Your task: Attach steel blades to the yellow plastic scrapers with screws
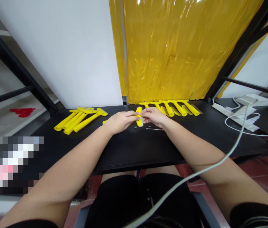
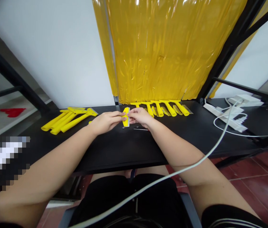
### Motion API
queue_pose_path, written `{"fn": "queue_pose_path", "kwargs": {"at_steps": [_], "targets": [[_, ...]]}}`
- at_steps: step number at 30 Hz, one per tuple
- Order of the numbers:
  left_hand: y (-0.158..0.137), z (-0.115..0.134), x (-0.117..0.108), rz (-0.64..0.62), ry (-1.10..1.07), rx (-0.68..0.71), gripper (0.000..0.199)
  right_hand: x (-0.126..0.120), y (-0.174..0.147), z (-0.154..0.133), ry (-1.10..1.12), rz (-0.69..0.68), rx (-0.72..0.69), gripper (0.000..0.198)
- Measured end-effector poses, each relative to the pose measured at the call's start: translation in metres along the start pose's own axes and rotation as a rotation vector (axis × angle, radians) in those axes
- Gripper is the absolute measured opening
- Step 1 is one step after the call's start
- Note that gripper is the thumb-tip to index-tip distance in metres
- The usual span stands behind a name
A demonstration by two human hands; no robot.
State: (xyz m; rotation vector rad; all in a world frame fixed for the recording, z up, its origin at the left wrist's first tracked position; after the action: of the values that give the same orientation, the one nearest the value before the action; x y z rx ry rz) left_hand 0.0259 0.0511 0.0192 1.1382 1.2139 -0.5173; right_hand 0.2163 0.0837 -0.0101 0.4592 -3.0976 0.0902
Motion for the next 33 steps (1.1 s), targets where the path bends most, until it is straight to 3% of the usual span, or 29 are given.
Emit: {"fn": "queue_pose_path", "kwargs": {"at_steps": [4, 7, 10, 16, 25, 30, 33], "targets": [[-0.005, -0.01, -0.004, 0.034, -0.028, -0.073, 0.031, -0.01, -0.004, -0.011, -0.484, 0.078, -0.241, 0.012], [-0.01, -0.02, -0.007, 0.067, -0.066, -0.131, 0.03, -0.002, -0.013, -0.011, -0.811, -0.066, -0.384, 0.009], [-0.015, -0.028, -0.01, 0.096, -0.078, -0.172, 0.03, 0.013, -0.018, -0.005, -0.921, -0.216, -0.42, 0.018], [-0.016, -0.031, -0.012, 0.08, -0.085, -0.185, 0.028, 0.03, -0.013, 0.002, -1.086, -0.222, -0.5, 0.016], [-0.016, -0.029, -0.012, 0.072, -0.058, -0.161, 0.025, 0.022, -0.011, 0.004, -1.022, -0.173, -0.39, 0.011], [-0.014, -0.024, -0.009, 0.037, 0.035, -0.159, 0.026, 0.0, -0.006, -0.007, -0.617, 0.057, -0.424, 0.005], [-0.01, -0.017, -0.005, 0.038, 0.08, -0.091, 0.026, -0.002, -0.003, -0.009, -0.392, 0.089, -0.476, 0.012]]}}
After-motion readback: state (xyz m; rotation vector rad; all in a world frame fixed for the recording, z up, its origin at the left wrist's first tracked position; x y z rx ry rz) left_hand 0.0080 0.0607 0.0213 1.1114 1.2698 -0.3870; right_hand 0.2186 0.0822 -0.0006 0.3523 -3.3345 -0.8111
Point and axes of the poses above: each hand's wrist, its own y-axis towards the middle knuckle, its own x-axis out of the palm, z = x × y, the point moved 4 cm from there along y, towards the middle knuckle, and after that the axes turned 2 degrees about -z, right-handed, at the moved point
